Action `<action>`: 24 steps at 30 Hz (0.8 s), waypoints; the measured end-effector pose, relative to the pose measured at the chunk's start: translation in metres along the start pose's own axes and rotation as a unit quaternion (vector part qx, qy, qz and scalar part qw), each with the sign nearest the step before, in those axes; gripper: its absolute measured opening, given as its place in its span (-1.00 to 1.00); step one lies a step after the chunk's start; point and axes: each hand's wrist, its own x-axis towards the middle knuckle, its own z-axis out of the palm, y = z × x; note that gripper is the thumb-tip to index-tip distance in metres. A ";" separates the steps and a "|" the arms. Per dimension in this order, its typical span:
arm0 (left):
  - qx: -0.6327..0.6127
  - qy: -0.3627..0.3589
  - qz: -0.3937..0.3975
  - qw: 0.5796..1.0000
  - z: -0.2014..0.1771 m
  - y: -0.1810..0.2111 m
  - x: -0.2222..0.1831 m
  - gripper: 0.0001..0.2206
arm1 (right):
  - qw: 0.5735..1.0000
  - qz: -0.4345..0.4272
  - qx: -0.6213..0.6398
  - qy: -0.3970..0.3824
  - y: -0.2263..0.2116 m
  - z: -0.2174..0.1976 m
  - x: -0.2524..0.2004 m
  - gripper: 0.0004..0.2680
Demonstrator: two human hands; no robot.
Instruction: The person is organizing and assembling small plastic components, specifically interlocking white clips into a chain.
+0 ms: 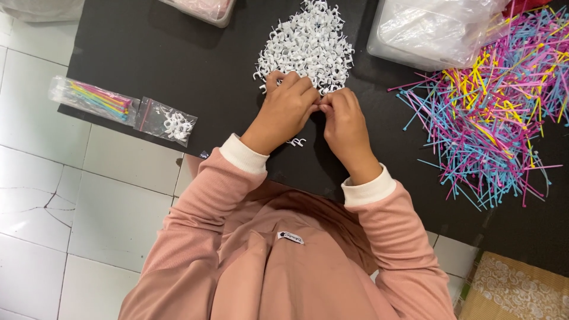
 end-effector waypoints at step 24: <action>-0.139 0.084 -0.028 0.986 -0.062 0.062 -0.028 -0.82 | 0.964 -0.037 0.242 -0.107 -0.038 -0.048 -0.012 -0.82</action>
